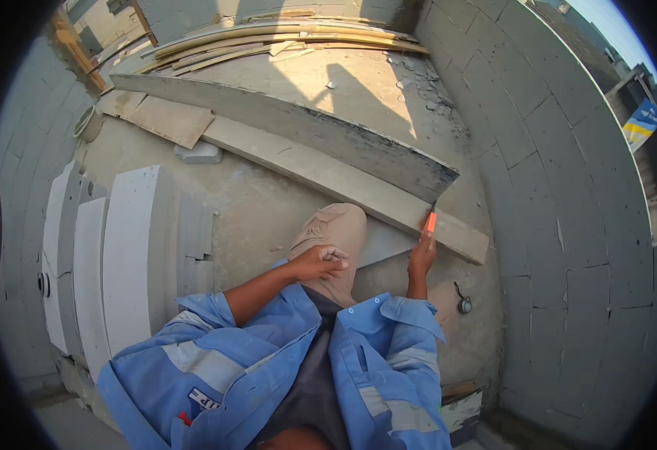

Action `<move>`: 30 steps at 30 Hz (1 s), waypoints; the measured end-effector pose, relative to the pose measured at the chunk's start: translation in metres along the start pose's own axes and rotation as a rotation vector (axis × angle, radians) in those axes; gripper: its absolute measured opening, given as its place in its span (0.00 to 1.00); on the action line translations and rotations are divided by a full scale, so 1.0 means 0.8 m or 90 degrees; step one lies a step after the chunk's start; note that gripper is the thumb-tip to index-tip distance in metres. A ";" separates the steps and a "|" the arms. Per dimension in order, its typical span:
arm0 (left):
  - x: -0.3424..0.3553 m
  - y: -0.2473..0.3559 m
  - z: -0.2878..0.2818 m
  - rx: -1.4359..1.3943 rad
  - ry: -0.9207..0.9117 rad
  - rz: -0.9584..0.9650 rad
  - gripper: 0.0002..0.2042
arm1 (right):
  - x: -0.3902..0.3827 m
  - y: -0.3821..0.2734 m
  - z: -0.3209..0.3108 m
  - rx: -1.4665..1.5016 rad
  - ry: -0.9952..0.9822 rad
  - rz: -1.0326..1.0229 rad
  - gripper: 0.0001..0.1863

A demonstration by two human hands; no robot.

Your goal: Sawing a piece of wood into two parts while sitting on the floor.

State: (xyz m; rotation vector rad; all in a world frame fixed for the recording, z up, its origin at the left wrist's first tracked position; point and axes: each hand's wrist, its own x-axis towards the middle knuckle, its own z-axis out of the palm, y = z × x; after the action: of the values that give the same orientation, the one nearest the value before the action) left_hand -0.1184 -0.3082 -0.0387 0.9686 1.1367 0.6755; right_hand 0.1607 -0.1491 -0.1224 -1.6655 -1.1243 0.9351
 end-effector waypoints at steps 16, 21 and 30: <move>0.336 -0.049 0.077 -0.564 0.174 -0.206 0.55 | -0.164 -0.094 -0.060 -0.054 -0.014 0.060 0.23; 0.358 -0.049 0.084 -0.704 0.222 -0.110 0.53 | -0.257 -0.107 -0.083 -0.054 0.008 0.091 0.26; 0.362 -0.036 0.092 -0.736 0.246 -0.120 0.44 | -0.038 -0.043 -0.021 -0.231 0.082 -0.133 0.28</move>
State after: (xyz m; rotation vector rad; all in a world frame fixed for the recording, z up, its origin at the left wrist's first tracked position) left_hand 0.0392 -0.0959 -0.1814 -0.2582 0.9078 1.1875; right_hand 0.1572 -0.1758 -0.0818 -1.8195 -1.4091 0.5043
